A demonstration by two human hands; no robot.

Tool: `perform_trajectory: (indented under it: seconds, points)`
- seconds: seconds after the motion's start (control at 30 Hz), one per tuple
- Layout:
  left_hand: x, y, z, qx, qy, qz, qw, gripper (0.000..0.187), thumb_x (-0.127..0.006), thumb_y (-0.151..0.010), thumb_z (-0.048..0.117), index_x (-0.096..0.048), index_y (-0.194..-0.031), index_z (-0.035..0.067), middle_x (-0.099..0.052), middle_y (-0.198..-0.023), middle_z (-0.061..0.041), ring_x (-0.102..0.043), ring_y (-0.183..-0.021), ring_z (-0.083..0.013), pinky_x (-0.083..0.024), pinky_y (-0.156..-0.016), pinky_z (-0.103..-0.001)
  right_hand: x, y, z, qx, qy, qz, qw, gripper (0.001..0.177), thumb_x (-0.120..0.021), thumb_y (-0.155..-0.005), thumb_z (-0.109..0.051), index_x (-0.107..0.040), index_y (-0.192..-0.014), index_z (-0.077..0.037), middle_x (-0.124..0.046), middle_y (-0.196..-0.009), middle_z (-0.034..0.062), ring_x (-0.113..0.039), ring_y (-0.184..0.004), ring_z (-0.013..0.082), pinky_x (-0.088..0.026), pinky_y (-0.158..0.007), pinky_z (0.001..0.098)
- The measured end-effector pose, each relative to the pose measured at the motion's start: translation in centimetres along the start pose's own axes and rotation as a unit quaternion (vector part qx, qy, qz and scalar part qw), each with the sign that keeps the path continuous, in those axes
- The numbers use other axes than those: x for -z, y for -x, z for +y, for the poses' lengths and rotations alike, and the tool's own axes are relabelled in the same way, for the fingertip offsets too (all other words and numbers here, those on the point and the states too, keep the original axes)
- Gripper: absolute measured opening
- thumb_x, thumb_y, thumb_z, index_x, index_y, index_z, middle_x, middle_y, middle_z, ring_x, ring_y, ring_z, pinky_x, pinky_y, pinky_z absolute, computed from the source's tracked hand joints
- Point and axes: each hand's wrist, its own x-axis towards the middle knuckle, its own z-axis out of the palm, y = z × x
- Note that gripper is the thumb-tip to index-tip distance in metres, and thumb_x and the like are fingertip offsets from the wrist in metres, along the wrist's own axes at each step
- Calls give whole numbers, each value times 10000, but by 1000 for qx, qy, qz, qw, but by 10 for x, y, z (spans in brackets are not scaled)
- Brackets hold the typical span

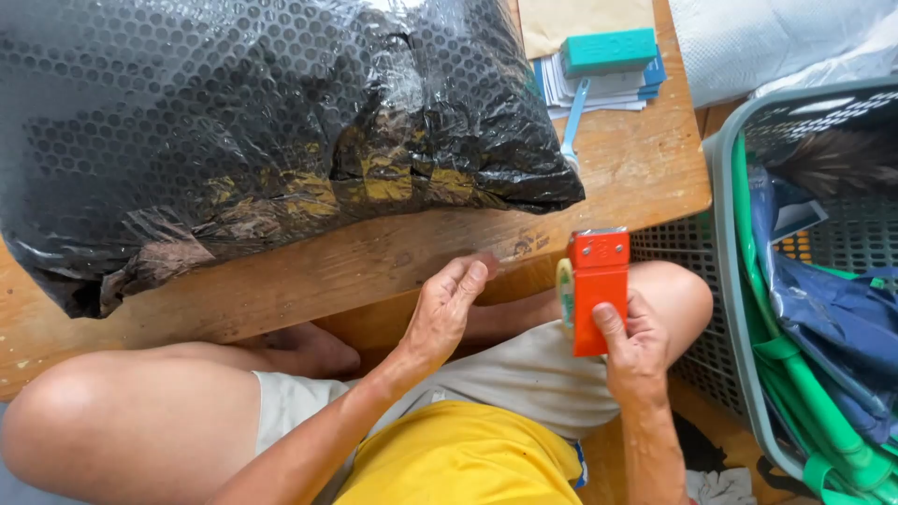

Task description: The person is using a red tape dispenser to secure the wrapping on a black bubble-wrapped package.

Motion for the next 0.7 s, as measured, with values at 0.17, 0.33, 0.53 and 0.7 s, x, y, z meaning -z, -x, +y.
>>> perform_trajectory:
  seconds: [0.17, 0.33, 0.53, 0.7]
  points:
    - [6, -2, 6, 72, 117, -58, 989, 789, -338, -1045, 613, -489, -1471, -33, -535, -1458, -303, -435, -1416, -439, -265, -1201, -571, -35, 44, 30, -37, -89, -76, 992, 197, -684, -950, -226, -685, -1037, -48, -718, -732, 78, -703, -668, 108, -621, -594, 318]
    - [19, 2, 1, 79, 166, -83, 979, 883, -250, -1035, 684, -491, -1469, -47, -554, -1412, -327, -462, -1387, -432, -266, -1216, -553, -51, 55, 55, -33, -105, -139, 984, 205, -709, -920, -189, -682, -1025, -15, -708, -731, 107, -680, -680, 111, -626, -569, 333]
    - [21, 11, 2, 74, 163, -43, 983, 560, -600, -1016, 411, -639, -1331, -51, -692, -1253, -255, -624, -1227, -288, -461, -1112, -437, -57, 52, 53, -62, -50, -171, 982, 169, -730, -927, -185, -694, -1001, -37, -679, -682, 67, -632, -612, 99, -595, -558, 291]
    - [23, 10, 13, 181, 187, 13, 965, 571, -856, -804, 238, -680, -1260, -56, -763, -1085, -207, -701, -1051, -196, -535, -1027, -376, -53, 52, 61, -71, -22, -191, 979, 189, -762, -896, -197, -707, -999, -48, -693, -626, 93, -642, -551, 110, -578, -498, 283]
